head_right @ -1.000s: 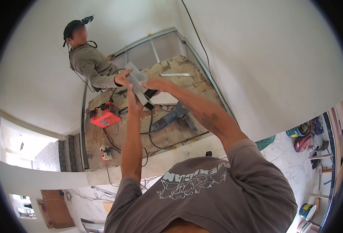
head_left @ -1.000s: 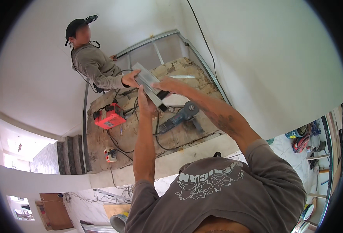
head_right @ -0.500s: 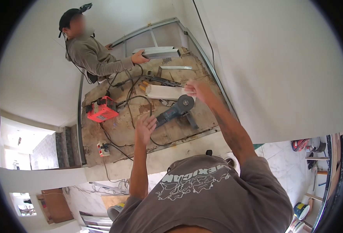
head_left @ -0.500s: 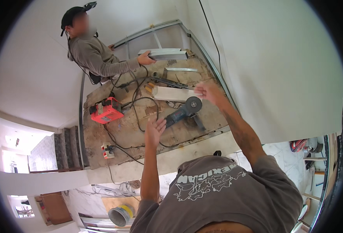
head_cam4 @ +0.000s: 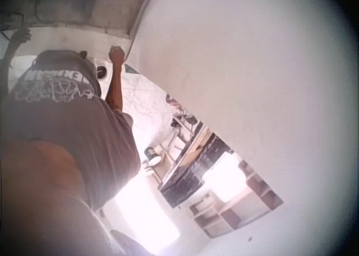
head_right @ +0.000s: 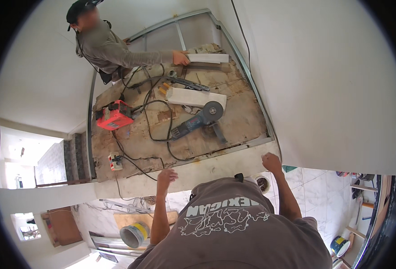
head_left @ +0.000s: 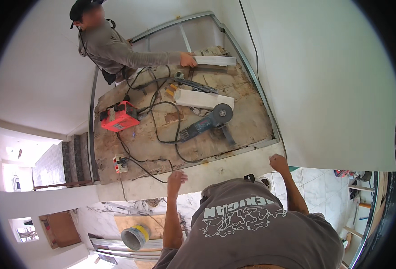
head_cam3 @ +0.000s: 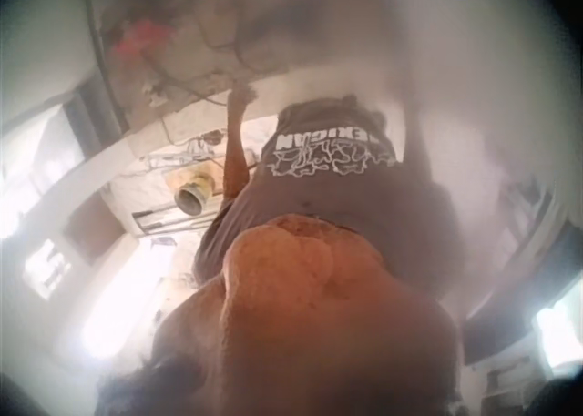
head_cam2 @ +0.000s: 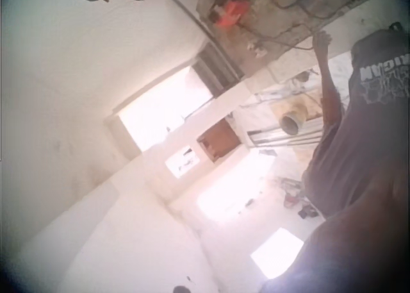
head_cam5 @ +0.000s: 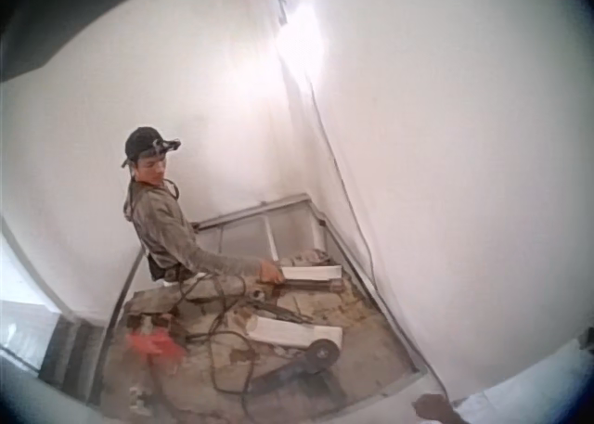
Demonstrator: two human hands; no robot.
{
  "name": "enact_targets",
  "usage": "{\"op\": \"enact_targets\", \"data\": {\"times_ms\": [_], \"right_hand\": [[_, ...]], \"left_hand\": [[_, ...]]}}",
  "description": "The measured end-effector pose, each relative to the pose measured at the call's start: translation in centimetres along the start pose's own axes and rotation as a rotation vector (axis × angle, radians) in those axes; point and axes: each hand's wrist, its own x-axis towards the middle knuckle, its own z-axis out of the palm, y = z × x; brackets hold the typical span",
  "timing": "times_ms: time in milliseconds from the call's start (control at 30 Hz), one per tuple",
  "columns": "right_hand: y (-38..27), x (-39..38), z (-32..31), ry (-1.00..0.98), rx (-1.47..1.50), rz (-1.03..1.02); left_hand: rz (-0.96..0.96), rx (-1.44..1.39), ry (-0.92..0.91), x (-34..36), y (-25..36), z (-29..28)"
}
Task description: The person hands a metal stud to a coworker, sharpens a pencil with a utility knife, passes the pencil over, and picks up a tape measure.
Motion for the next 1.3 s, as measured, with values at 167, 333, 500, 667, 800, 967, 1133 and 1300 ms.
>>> {"op": "enact_targets", "data": {"times_ms": [167, 333, 500, 667, 800, 967, 1133, 1300], "right_hand": [[1.0, -0.1, 2.1, -0.040, -0.205, -0.039], [0.4, 1.9, 3.0, -0.118, -0.318, 0.041], [2.2, 4.1, 2.9, -0.242, -0.390, 0.015], [0.6, 3.6, 2.2, -0.411, -0.297, 0.173], [0.2, 3.4, 2.2, -0.393, -0.268, 0.213], [2.1, 5.4, 2.9, -0.444, -0.388, 0.090], [0.3, 5.8, 2.6, -0.453, -0.249, 0.175], [-0.2, 5.9, 1.8, -0.545, -0.300, 0.186]], "left_hand": [[-0.099, 0.485, -0.169, -0.3, -5.9, 0.2], [-0.095, 0.583, -0.112, -0.1, -8.7, 0.4], [-0.125, 0.717, -0.098, 0.5, -9.4, 0.6], [-0.164, 0.801, -0.116, 0.1, -9.3, 1.4], [-0.169, 0.839, -0.131, 0.1, -8.7, 1.9], [-0.121, 0.857, -0.226, 1.8, -10.3, 1.0], [-0.113, 0.914, -0.143, 2.6, -8.9, 1.5], [-0.271, 0.894, -0.047, 1.7, -8.9, 2.8]]}}
